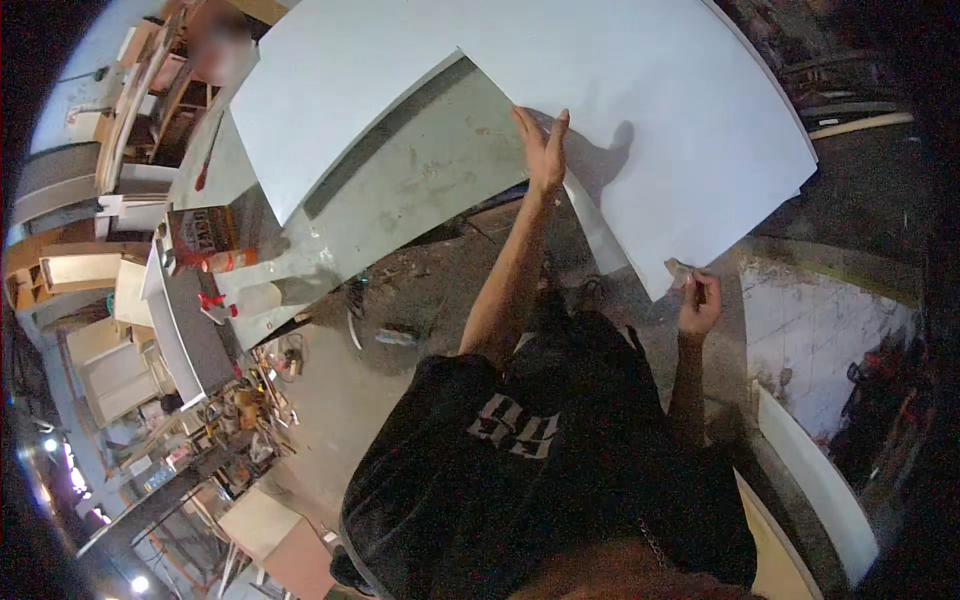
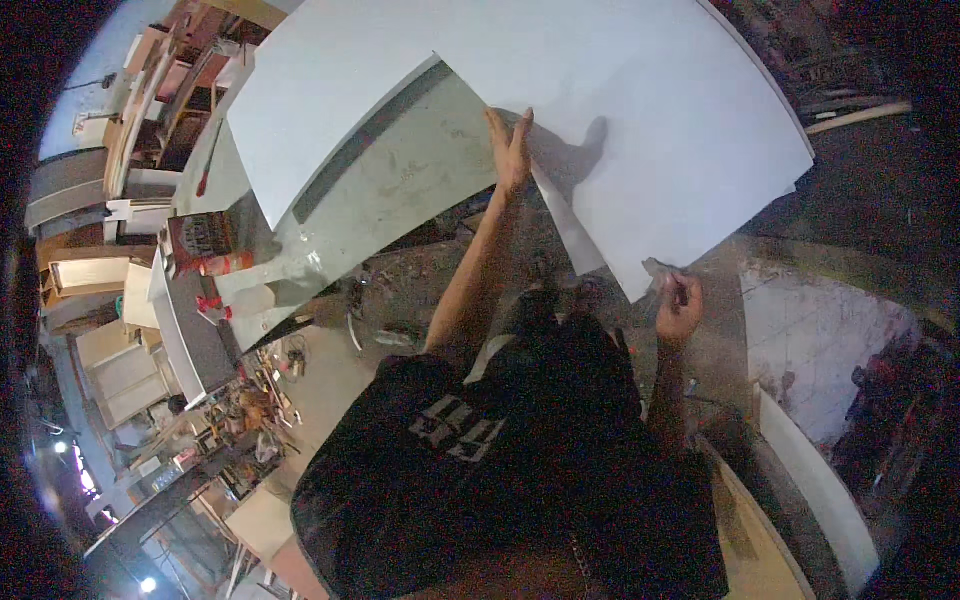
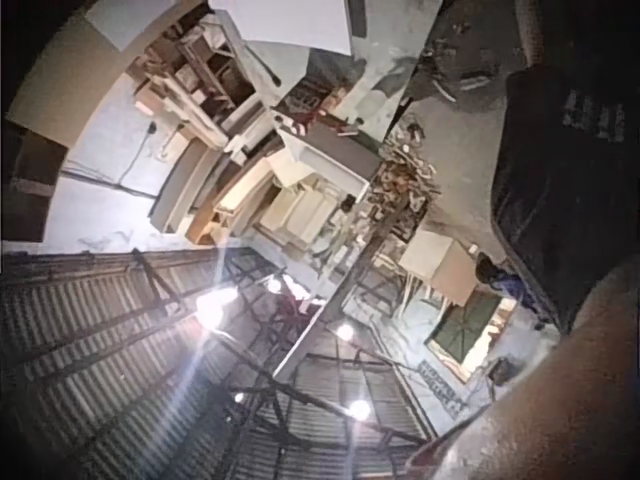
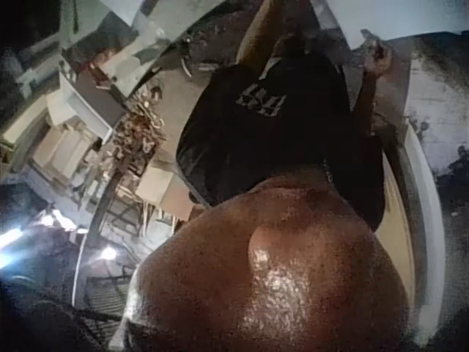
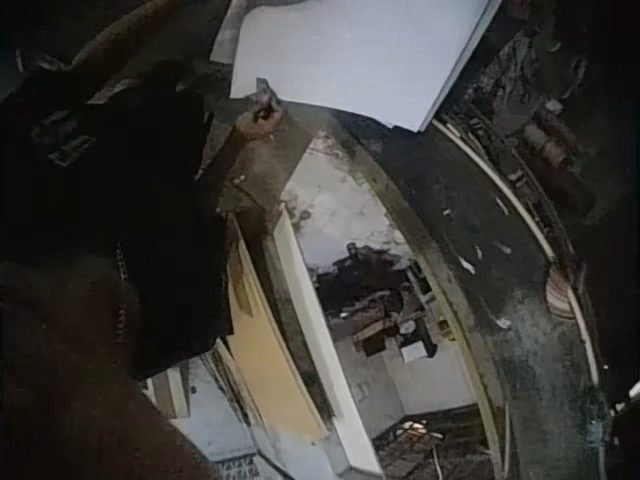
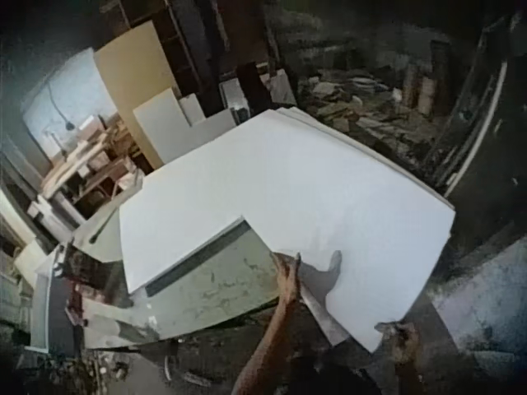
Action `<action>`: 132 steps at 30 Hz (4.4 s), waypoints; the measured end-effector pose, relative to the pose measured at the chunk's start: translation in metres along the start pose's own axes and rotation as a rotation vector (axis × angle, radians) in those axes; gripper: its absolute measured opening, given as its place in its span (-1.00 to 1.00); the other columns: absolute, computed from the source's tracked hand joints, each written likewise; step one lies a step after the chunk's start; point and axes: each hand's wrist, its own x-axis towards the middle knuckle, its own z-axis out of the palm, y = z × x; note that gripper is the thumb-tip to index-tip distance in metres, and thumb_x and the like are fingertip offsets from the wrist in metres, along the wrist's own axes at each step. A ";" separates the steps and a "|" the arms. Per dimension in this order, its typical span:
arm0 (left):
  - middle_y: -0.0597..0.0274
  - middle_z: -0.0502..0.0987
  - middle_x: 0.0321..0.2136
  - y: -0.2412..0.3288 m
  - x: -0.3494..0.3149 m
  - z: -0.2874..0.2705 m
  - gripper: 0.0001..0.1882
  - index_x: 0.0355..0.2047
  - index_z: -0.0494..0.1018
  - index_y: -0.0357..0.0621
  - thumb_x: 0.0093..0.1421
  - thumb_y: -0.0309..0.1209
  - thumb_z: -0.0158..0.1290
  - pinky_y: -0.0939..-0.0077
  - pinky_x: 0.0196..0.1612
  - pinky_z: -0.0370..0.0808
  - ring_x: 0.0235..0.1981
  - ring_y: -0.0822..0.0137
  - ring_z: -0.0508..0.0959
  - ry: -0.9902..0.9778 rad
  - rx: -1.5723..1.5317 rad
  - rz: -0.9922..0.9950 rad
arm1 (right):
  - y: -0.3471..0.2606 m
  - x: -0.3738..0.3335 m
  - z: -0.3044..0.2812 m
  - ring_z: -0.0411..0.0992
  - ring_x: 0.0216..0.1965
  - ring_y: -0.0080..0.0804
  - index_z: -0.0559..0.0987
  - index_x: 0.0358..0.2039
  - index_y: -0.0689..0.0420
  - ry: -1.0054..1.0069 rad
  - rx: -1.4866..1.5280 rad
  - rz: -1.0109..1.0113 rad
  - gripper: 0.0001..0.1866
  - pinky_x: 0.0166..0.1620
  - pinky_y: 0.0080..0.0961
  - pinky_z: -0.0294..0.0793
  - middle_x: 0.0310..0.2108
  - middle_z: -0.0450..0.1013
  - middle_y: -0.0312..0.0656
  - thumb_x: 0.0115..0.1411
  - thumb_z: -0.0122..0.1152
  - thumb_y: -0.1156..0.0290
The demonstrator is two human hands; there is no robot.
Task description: The person applies a white laminate sheet to a wooden board, using a spray bottle and a small block to smooth the surface and edges.
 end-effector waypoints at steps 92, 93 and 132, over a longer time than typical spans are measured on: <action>-0.05 0.55 -0.03 0.077 -0.279 0.194 -0.42 0.01 0.48 -0.26 -0.03 -0.35 0.37 0.33 -0.01 0.53 -0.02 0.08 0.59 0.703 -0.008 -0.097 | -0.059 0.171 0.012 0.55 -0.33 -0.27 0.65 -0.29 0.15 -1.246 -0.331 -0.681 -0.86 -0.23 -0.42 0.53 -0.33 0.56 -0.10 0.11 0.30 0.47; -0.06 0.54 -0.02 0.073 -0.278 0.195 -0.42 0.02 0.47 -0.26 -0.02 -0.36 0.36 0.31 0.00 0.52 -0.01 0.05 0.57 0.675 -0.023 -0.072 | -0.057 0.171 0.009 0.55 -0.32 -0.25 0.65 -0.28 0.15 -1.244 -0.334 -0.743 -0.86 -0.23 -0.41 0.53 -0.33 0.55 -0.09 0.10 0.30 0.48; 0.19 0.63 -0.17 0.087 -0.278 0.169 -0.57 -0.12 0.61 -0.07 -0.02 -0.23 0.36 0.41 -0.24 0.59 -0.24 0.18 0.66 0.544 -0.038 -0.308 | -0.052 0.165 0.066 0.42 -0.21 -0.24 0.55 -0.41 0.05 -1.248 -0.445 -1.086 -0.86 -0.18 -0.25 0.30 -0.33 0.47 -0.31 0.13 0.28 0.28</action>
